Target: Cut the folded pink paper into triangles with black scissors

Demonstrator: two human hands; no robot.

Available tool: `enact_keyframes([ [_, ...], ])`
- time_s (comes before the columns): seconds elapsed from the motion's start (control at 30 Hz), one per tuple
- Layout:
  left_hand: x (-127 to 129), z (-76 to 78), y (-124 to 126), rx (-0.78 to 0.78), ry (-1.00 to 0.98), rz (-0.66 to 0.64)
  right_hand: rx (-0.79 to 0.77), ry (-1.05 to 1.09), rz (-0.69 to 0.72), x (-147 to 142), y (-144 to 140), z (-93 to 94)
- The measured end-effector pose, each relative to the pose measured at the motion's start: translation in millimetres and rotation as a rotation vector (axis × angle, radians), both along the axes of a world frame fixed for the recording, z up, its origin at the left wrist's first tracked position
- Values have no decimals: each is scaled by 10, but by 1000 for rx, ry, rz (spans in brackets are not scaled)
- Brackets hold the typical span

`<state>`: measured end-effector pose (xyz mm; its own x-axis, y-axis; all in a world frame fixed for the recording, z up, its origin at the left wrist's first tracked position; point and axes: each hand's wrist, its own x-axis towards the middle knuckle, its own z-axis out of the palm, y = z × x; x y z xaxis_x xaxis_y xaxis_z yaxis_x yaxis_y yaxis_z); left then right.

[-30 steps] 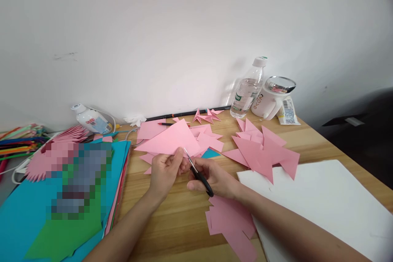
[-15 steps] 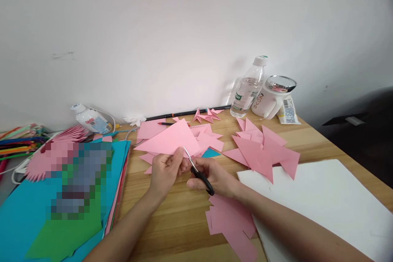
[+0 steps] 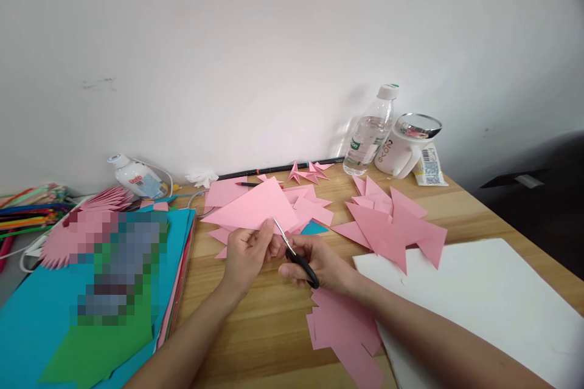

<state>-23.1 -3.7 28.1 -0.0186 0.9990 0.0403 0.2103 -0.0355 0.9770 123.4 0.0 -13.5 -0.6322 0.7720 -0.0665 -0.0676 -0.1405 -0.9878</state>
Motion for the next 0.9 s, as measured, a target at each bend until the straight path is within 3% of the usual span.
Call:
enact_keyframes([
  [0.27,-58,-15,40,48,2,73,-35,-26,-19,1,-3,11],
  [0.5,-46,-83,22,-8,-49,34,41,87,5,-5,8,51],
  [0.9,-41,-120,32,-55,-83,27,-8,66,-3,-8,4,66],
])
